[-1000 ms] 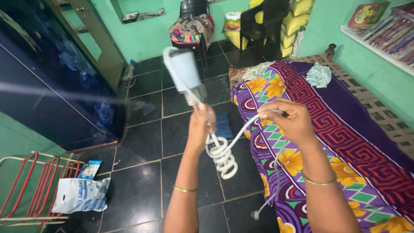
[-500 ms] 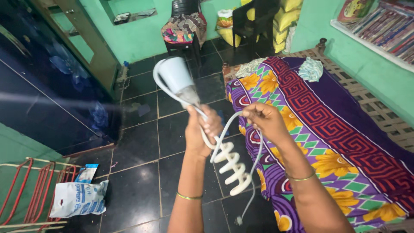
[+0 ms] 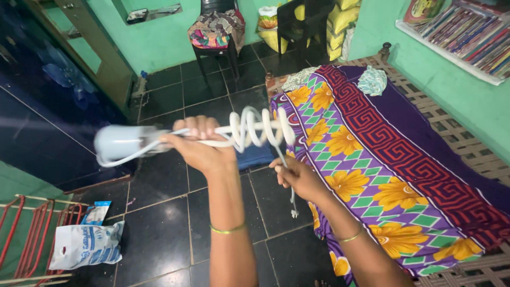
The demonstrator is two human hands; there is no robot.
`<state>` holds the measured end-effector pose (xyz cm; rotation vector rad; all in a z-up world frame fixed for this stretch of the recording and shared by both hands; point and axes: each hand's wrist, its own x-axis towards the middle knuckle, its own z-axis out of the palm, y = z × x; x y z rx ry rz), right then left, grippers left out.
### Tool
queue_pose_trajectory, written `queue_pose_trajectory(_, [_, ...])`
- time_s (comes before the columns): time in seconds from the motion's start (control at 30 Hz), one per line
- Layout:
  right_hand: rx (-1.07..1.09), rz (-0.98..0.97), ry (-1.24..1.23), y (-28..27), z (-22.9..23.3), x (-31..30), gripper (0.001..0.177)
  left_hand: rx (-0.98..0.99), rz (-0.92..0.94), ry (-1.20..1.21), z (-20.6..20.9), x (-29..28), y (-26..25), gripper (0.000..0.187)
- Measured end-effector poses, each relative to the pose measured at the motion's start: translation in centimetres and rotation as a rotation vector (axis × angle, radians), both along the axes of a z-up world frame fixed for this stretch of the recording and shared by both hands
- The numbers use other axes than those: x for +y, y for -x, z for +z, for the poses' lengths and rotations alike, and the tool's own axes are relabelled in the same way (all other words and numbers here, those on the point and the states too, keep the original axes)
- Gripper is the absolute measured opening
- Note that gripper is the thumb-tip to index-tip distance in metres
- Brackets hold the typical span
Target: The person picks up a rice cooker and places it on a shelf. Then, the person picks up an iron, wraps its cord neatly around the body, and places it in a wall niche. Finally, the person picks up a hair dryer, wraps its cord, and places it in the same niche.
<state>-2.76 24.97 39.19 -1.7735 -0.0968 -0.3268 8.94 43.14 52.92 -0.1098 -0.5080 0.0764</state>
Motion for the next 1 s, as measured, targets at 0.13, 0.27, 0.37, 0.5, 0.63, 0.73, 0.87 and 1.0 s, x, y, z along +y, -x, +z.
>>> queue_pose_trajectory(0.13, [0.13, 0.072, 0.154, 1.3, 1.6, 1.1, 0.032, 0.24, 0.407, -0.115, 1.7, 0.7, 0.1, 0.053])
queue_pose_trajectory(0.27, [0.295, 0.022, 0.372, 2.9, 4.4, 2.6, 0.044, 0.293, 0.742, -0.271, 1.9, -0.4, 0.0, 0.051])
queue_pose_trajectory(0.37, [0.077, -0.032, 0.457, 3.6, 5.8, 2.6, 0.039, 0.211, 0.975, -0.466, 0.9, -1.3, -0.7, 0.043])
queue_pose_trajectory(0.5, [-0.286, -0.112, 0.396, 4.6, 7.4, 1.6, 0.022, 0.14, 0.857, -0.676, -1.1, -1.5, -1.1, 0.031])
queue_pose_trajectory(0.63, [-0.232, -0.214, 0.483, 5.9, 9.9, 0.5, 0.022, -0.038, 0.618, -0.852, -2.4, -0.3, -1.6, 0.035])
queue_pose_trajectory(0.73, [-0.325, -0.149, 0.641, 6.3, 11.3, 0.0, 0.023, -0.078, 0.392, -1.009, -3.3, 0.3, -2.0, 0.04])
queue_pose_trajectory(0.87, [-0.456, -0.034, 0.759, 6.0, 11.5, 0.4, 0.02, -0.13, 0.116, -1.176, -4.4, -0.3, -1.8, 0.048])
queue_pose_trajectory(1.0, [-0.553, -0.052, 0.755, 4.6, 10.8, 0.3, 0.019, -0.252, -0.344, -1.266, -5.8, -1.3, 0.1, 0.051])
